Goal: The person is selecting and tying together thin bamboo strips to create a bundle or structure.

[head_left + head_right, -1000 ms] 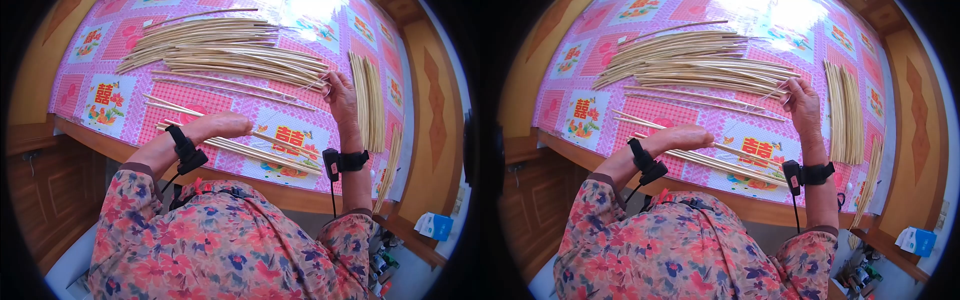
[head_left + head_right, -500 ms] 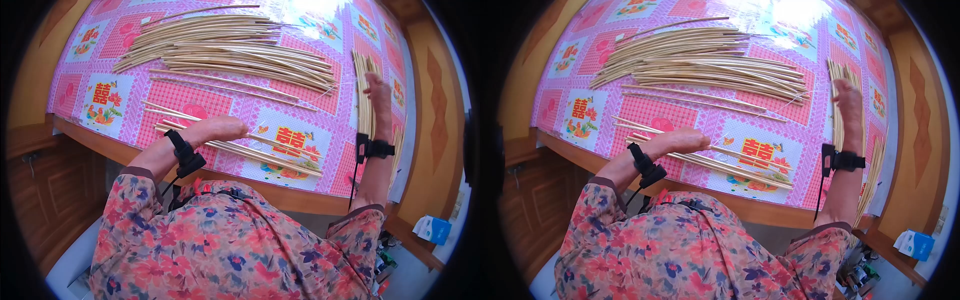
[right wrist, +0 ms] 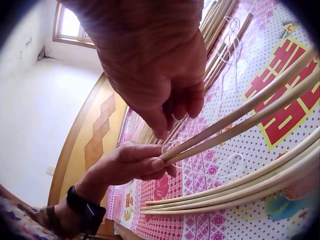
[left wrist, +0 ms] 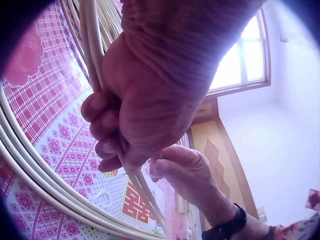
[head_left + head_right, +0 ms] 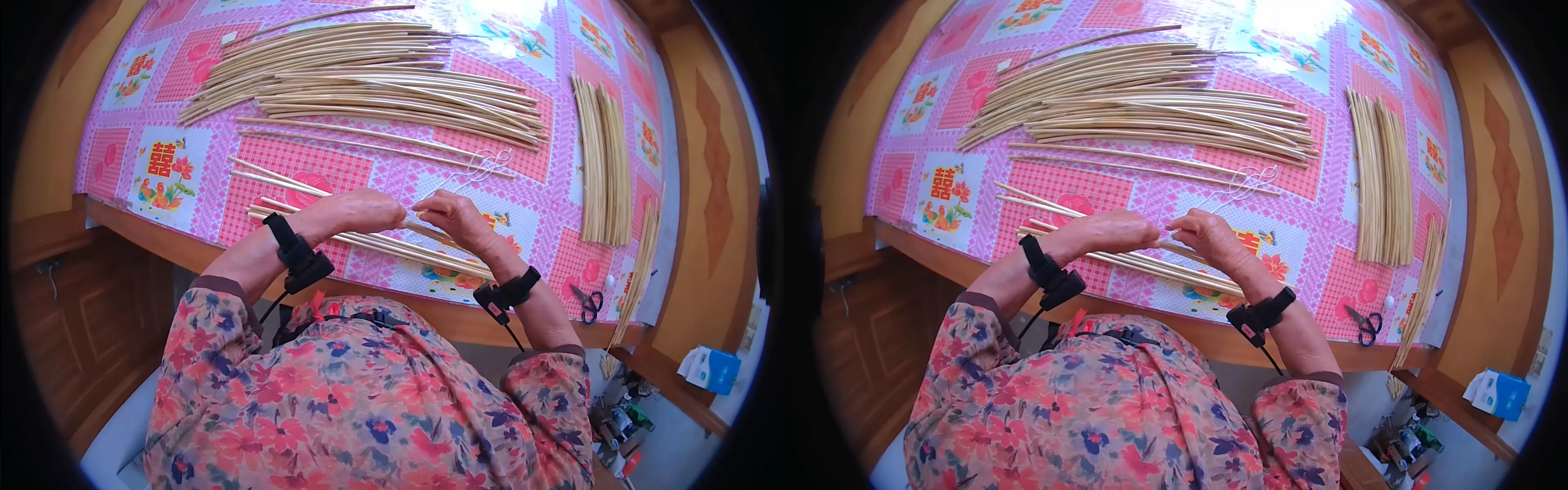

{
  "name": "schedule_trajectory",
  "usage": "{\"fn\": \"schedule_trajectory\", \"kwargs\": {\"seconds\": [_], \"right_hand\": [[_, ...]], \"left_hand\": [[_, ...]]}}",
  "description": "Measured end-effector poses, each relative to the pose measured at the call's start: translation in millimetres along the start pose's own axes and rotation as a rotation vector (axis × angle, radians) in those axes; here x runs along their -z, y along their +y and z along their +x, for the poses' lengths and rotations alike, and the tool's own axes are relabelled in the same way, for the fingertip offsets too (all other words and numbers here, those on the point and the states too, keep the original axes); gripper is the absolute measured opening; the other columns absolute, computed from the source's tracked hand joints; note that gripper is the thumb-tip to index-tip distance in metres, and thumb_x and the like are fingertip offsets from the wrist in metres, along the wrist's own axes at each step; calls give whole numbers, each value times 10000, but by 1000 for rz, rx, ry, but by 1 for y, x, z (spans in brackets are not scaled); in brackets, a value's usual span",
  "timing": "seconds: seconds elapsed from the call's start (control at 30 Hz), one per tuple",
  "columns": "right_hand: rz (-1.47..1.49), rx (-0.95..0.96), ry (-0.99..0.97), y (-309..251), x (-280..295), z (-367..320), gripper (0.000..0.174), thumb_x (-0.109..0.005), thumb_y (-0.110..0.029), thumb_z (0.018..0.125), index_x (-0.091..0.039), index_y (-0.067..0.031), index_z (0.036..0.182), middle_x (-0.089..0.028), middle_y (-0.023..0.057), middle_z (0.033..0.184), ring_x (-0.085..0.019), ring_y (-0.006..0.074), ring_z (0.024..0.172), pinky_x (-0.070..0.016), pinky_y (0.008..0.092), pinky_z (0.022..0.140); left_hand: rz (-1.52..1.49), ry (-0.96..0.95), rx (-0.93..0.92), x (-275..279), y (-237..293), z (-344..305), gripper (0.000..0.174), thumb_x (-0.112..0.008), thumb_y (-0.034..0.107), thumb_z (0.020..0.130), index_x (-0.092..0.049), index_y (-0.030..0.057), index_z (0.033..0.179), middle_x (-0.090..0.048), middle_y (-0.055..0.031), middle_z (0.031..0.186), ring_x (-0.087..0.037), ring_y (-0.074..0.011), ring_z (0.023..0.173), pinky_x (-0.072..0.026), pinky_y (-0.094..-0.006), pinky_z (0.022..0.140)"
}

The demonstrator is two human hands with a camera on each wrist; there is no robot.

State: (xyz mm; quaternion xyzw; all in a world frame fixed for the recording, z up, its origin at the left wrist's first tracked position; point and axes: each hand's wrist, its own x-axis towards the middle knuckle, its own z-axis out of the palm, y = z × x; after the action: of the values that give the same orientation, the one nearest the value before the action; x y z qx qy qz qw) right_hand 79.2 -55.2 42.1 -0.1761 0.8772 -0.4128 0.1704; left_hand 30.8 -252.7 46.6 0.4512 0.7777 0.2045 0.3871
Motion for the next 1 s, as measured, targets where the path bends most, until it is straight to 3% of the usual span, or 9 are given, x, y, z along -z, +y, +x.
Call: {"fn": "schedule_trajectory", "kwargs": {"seconds": [0.17,0.23,0.33,0.47,0.67,0.8,0.87,0.9,1.0], "right_hand": [[24,11,-38,16,-13,-1,183,-610,-120,747,-621,-74,923,-572,122,786,-571,248,722,-460,325,653],[248,-115,-49,16,-19,0,159,-580,-125,795,-618,-45,927,-569,80,765,-557,152,712,-448,270,640],[314,-149,-128,16,-20,1,158,-596,-132,771,-616,-37,895,-586,131,816,-574,203,726,-450,291,658],[217,-145,-147,18,-21,1,142,-592,-141,772,-612,-28,855,-576,129,793,-567,221,715,-443,299,648],[58,-18,59,7,-17,5,132,-582,-143,774,-581,-12,794,-541,114,734,-539,243,680,-430,306,622],[238,-130,235,9,2,16,158,-574,-167,797,-560,-10,777,-536,74,702,-522,162,615,-431,271,571],[643,-286,232,8,16,21,180,-546,-193,830,-557,-19,786,-539,47,699,-518,106,555,-429,230,505],[691,-266,257,5,20,24,196,-516,-210,852,-549,-22,808,-540,29,706,-546,90,548,-445,202,480],[925,-309,339,2,26,28,192,-514,-211,853,-543,-23,827,-541,27,711,-590,113,623,-479,211,512]], "left_hand": [[20,-29,14,0,-1,-1,284,-445,302,853,-534,35,816,-552,-175,683,-545,-352,658,-408,-429,582],[4,-22,-2,-1,-2,-1,288,-444,304,853,-535,33,817,-550,-177,685,-543,-353,660,-409,-429,584],[-23,-5,-23,-2,-3,-1,296,-443,309,853,-536,31,814,-548,-180,687,-538,-357,662,-409,-429,587],[-19,4,-41,-8,-10,1,295,-443,311,852,-534,34,806,-548,-177,687,-534,-361,656,-409,-430,587],[-24,-17,21,-5,-9,6,290,-460,303,835,-575,37,824,-572,-172,718,-555,-346,695,-416,-429,613],[-55,-11,-9,-6,-12,8,295,-447,302,843,-569,36,807,-569,-171,718,-553,-340,692,-418,-422,609],[-50,-21,-7,-7,-14,9,300,-443,304,846,-568,34,809,-570,-171,722,-554,-337,697,-418,-421,613],[-45,-27,-3,-8,-16,9,306,-439,306,848,-567,31,810,-570,-171,726,-555,-334,702,-419,-421,616],[-11,-41,-26,-15,-25,12,313,-435,311,851,-562,26,822,-571,-170,730,-555,-333,700,-419,-423,622]]}}
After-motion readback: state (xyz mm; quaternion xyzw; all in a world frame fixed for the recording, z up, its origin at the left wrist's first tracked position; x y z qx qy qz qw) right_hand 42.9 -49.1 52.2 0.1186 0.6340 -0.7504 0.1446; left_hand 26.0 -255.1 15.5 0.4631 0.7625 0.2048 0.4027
